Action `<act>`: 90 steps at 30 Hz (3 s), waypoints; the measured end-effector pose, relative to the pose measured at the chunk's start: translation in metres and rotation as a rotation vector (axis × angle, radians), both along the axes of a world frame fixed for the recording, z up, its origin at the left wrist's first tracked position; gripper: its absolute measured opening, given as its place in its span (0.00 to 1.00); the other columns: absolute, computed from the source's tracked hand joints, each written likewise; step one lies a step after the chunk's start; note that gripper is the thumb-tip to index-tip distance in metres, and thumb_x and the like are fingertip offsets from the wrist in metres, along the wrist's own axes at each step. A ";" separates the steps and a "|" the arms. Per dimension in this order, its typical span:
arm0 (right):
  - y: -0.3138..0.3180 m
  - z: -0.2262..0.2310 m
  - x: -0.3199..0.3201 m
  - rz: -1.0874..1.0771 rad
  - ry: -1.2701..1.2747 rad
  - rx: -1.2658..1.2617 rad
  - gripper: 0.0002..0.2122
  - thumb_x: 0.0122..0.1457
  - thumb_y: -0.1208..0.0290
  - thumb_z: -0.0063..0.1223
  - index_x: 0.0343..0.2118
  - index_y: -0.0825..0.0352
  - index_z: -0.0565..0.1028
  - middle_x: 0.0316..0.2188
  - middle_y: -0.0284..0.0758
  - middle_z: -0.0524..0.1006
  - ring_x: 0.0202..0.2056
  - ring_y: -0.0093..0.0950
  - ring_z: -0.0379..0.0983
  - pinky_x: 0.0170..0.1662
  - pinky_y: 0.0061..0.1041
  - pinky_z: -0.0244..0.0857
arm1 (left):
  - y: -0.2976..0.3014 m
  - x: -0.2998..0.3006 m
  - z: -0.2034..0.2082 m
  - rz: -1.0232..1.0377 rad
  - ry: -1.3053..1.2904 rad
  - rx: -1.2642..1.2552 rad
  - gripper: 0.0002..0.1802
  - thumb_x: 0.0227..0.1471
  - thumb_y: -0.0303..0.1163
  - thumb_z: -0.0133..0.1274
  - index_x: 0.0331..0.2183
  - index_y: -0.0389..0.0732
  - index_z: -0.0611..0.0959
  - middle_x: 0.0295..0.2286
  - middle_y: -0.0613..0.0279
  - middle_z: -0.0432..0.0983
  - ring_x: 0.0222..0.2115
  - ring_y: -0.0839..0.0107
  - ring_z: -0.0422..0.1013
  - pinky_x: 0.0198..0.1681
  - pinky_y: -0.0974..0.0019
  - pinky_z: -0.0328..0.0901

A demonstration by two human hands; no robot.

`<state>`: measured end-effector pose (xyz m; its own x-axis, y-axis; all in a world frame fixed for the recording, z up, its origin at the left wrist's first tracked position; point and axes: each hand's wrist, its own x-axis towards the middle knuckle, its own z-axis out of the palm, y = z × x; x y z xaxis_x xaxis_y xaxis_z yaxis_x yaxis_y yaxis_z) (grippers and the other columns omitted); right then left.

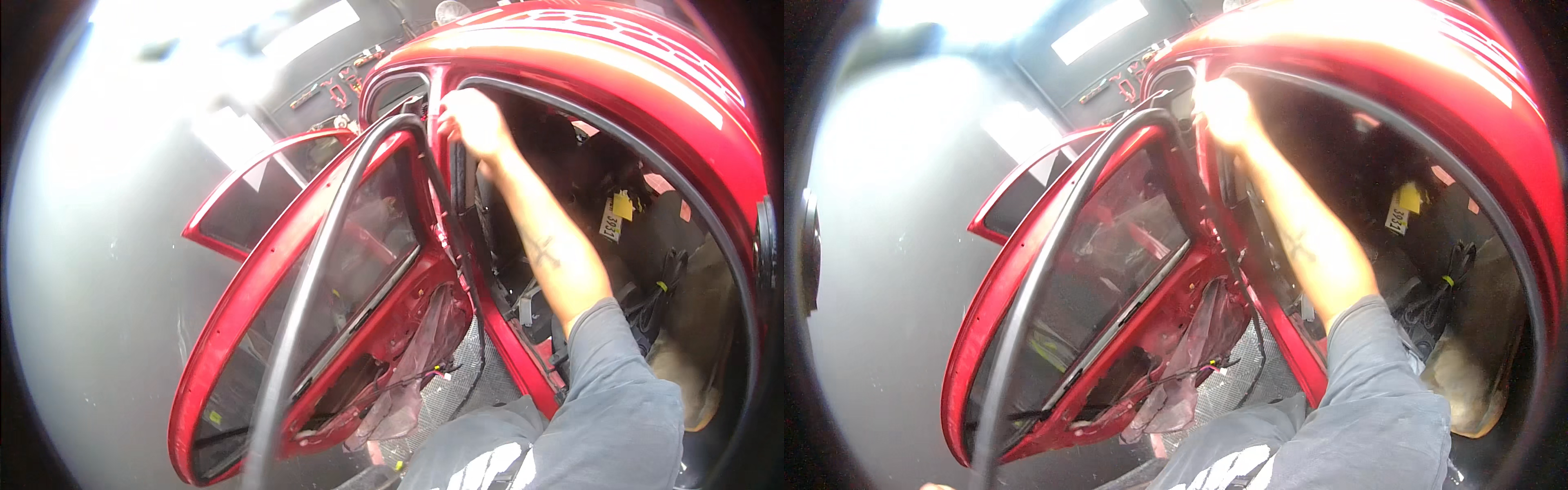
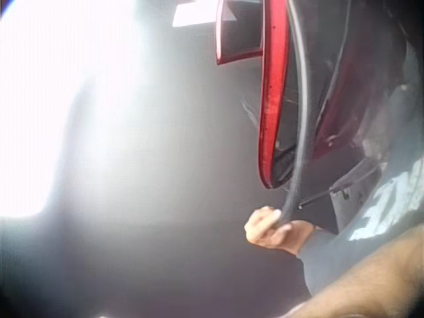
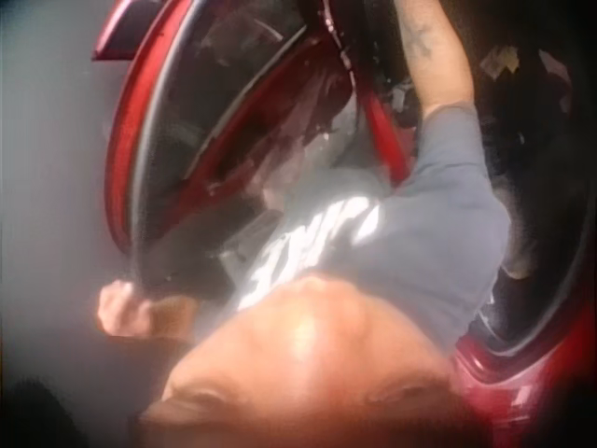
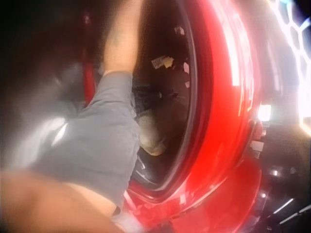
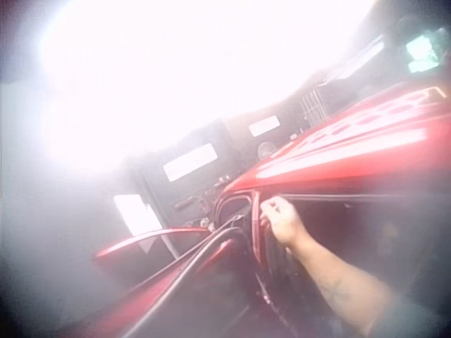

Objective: The person installs black rubber weather stripping along the perimeter of a red car door frame. They press the seal into the channel by hand, working around the edges and corners to secure it in place.

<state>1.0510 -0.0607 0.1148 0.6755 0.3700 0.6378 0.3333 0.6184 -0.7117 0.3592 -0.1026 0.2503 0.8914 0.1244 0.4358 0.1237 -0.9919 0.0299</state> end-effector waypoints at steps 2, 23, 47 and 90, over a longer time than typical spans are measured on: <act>0.018 -0.013 -0.023 0.016 0.167 -0.178 0.21 0.71 0.52 0.48 0.43 0.71 0.76 0.35 0.41 0.81 0.35 0.29 0.79 0.41 0.28 0.73 | 0.005 0.047 -0.005 -0.250 0.250 -0.226 0.22 0.43 0.29 0.71 0.43 0.40 0.87 0.26 0.60 0.76 0.23 0.65 0.71 0.25 0.62 0.64; -0.018 0.026 -0.076 -0.478 -1.205 0.028 0.32 0.47 0.75 0.65 0.59 0.47 0.76 0.57 0.36 0.70 0.56 0.39 0.66 0.61 0.41 0.61 | 0.040 0.221 -0.084 -0.355 0.652 -0.629 0.21 0.51 0.22 0.56 0.49 0.37 0.85 0.40 0.49 0.81 0.40 0.55 0.77 0.43 0.56 0.70; 0.055 0.064 -0.047 -0.437 -1.113 0.512 0.20 0.52 0.61 0.72 0.17 0.63 0.69 0.18 0.31 0.70 0.22 0.32 0.67 0.28 0.29 0.64 | 0.078 0.257 -0.173 -0.281 0.532 -0.695 0.28 0.46 0.20 0.52 0.51 0.45 0.85 0.38 0.48 0.81 0.41 0.50 0.75 0.48 0.52 0.68; 0.036 0.044 -0.053 -0.242 -0.695 0.258 0.25 0.71 0.49 0.47 0.30 0.71 0.80 0.29 0.39 0.78 0.35 0.33 0.73 0.42 0.32 0.67 | 0.096 0.307 -0.172 -0.611 0.515 -0.825 0.29 0.53 0.26 0.51 0.58 0.43 0.78 0.53 0.49 0.78 0.51 0.50 0.75 0.56 0.50 0.67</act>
